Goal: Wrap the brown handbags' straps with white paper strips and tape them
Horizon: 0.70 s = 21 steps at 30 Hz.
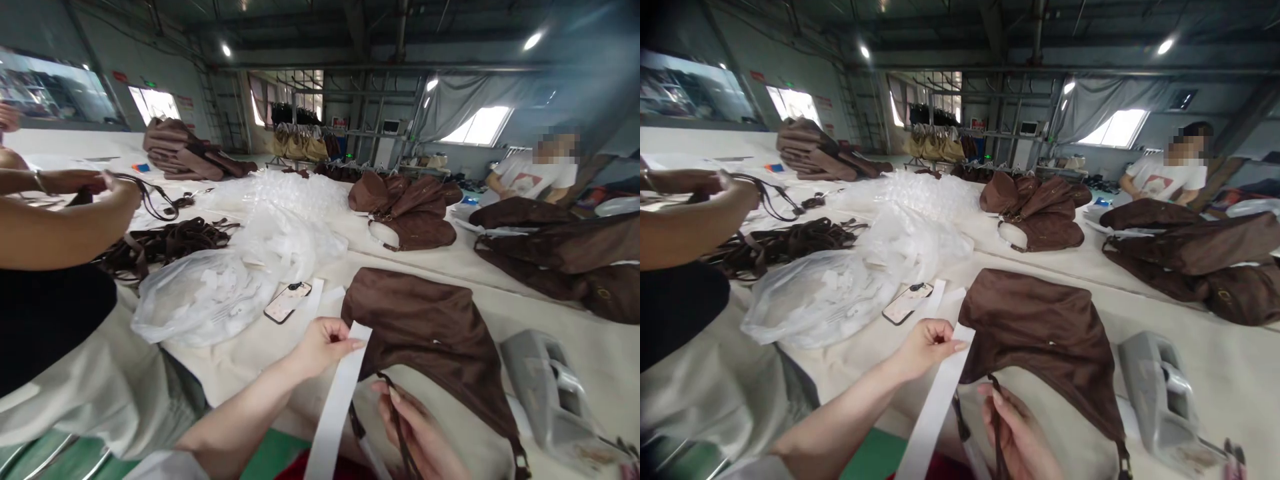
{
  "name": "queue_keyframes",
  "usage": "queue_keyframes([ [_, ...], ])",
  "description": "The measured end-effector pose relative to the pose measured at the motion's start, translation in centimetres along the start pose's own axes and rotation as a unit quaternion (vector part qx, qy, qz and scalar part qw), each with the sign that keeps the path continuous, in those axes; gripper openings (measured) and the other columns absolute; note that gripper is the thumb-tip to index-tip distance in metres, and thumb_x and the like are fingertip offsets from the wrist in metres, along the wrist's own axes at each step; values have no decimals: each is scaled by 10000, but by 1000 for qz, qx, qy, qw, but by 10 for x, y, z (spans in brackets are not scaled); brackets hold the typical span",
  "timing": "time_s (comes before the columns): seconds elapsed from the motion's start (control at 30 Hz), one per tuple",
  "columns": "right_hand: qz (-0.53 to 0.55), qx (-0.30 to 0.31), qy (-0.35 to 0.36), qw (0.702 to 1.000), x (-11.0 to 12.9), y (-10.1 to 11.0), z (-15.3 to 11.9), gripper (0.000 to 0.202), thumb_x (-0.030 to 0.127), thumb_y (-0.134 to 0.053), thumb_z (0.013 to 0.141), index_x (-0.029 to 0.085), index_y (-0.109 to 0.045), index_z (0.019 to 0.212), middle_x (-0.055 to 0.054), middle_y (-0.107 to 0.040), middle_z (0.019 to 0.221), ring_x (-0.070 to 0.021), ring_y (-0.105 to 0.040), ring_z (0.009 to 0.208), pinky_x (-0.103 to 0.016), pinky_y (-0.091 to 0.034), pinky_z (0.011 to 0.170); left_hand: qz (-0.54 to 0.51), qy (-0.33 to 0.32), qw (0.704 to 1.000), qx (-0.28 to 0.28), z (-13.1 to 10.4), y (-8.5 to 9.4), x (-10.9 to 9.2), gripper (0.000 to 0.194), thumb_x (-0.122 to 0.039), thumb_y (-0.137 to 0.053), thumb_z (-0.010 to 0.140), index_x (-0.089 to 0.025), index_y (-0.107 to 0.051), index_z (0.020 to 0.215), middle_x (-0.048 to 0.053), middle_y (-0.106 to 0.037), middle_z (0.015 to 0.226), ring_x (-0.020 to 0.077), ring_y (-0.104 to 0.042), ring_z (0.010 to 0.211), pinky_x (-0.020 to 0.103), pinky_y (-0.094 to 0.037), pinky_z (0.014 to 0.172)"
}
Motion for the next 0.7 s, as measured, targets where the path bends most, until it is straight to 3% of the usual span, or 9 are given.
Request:
queue_keyframes([
  [0.13, 28, 45, -28, 998, 7, -13, -2, 219, 358, -768, 698, 220, -719, 860, -39, -659, 886, -159, -586, 787, -249, -473, 701, 122, 7, 977, 176, -26, 30, -5, 425, -477, -630, 785, -120, -509, 588, -56, -348, 543, 54, -279, 519, 186, -222, 470],
  [0.23, 12, 29, -6, 999, 10, -23, 4, 192, 350, -765, 702, 215, -714, 829, -32, -659, 823, -141, -561, 698, -231, -460, 616, 203, -15, 946, 251, -39, 42, 2, 415, -442, -577, 839, -121, -523, 582, -55, -327, 544, 59, -282, 529, 187, -242, 486],
  [0.33, 43, -11, 26, 999, 10, -26, 10, 200, 334, -777, 688, 212, -706, 829, -20, -661, 774, -125, -539, 618, -229, -458, 561, 255, -28, 931, 261, -47, 48, 9, 368, -424, -584, 844, -132, -573, 619, -55, -370, 535, 62, -317, 518, 181, -274, 504],
  [0.53, 120, -86, 70, 987, 11, -23, 19, 167, 292, -801, 666, 214, -685, 756, -3, -689, 791, -90, -571, 596, -189, -474, 555, 291, -67, 906, 301, -52, 47, 17, 244, -408, -622, 836, -180, -702, 801, 2, -629, 674, 90, -515, 584, 178, -354, 575],
  [0.7, 135, -144, 93, 976, 13, -22, 24, 205, 289, -819, 639, 205, -680, 764, -2, -690, 803, -95, -600, 618, -188, -495, 555, 281, -106, 906, 297, -54, 44, 19, 244, -430, -644, 818, -199, -721, 800, 13, -662, 694, 103, -564, 604, 182, -382, 593],
])
Point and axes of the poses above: each hand's wrist, its own z-axis towards the middle knuckle, its own y-axis out of the back of the hand, x = y × z, the point moved 2 cm from there along z, towards the middle knuckle
